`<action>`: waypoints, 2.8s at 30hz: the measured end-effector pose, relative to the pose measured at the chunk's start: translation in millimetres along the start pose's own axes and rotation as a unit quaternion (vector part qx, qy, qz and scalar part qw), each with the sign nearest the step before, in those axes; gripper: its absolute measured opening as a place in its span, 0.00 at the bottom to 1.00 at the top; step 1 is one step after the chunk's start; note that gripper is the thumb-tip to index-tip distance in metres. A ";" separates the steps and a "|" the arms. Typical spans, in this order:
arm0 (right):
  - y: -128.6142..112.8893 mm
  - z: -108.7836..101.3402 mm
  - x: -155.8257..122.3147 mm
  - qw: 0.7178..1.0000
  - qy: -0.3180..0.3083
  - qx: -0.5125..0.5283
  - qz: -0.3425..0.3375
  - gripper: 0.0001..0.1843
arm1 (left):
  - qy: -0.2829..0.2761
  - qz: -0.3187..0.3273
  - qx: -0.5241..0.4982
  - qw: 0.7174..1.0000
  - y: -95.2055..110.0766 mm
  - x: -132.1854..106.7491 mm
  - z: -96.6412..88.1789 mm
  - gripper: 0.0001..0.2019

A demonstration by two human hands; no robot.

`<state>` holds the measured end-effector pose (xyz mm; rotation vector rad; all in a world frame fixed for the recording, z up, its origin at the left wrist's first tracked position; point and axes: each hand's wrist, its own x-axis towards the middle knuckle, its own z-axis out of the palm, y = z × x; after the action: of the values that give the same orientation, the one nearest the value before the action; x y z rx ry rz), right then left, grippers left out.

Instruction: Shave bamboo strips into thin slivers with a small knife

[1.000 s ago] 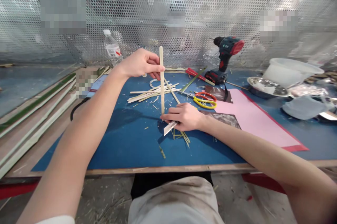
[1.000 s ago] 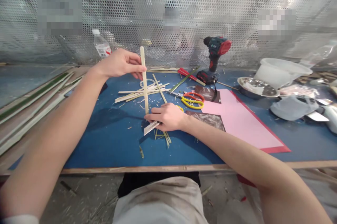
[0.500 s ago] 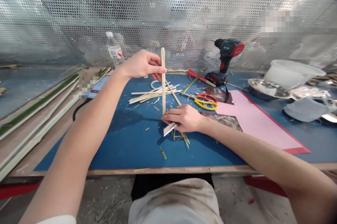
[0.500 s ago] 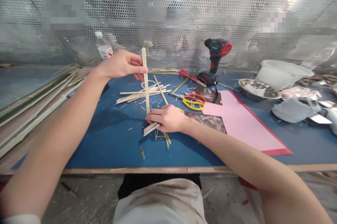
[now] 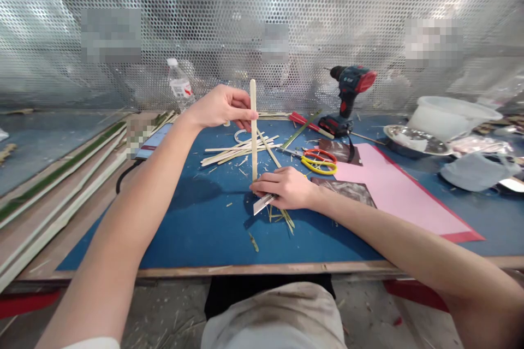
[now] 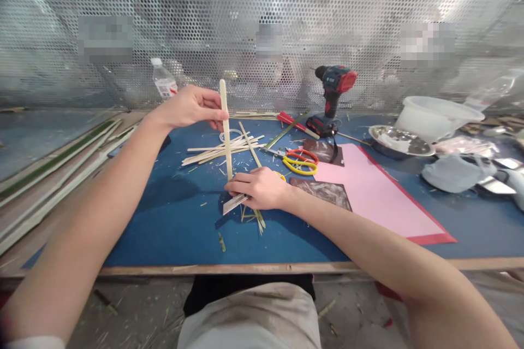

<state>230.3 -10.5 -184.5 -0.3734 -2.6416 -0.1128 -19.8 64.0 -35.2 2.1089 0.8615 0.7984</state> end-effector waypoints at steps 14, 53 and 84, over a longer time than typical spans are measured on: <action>0.7 3.3 2.9 0.996 0.011 0.059 0.060 0.16 | -0.014 0.024 0.014 0.999 23.0 -8.0 0.8 0.13; -5.3 -0.4 6.1 0.993 0.002 0.082 0.081 0.14 | 0.049 0.098 0.014 0.994 33.4 -10.3 -4.0 0.11; 51.0 -84.1 73.8 0.940 0.209 0.245 0.111 0.13 | 0.032 0.105 0.011 0.994 41.2 -15.1 -6.5 0.13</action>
<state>218.5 44.4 -75.1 -0.4169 -2.0945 0.4787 -20.1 33.3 -3.3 2.2296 0.6908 0.9723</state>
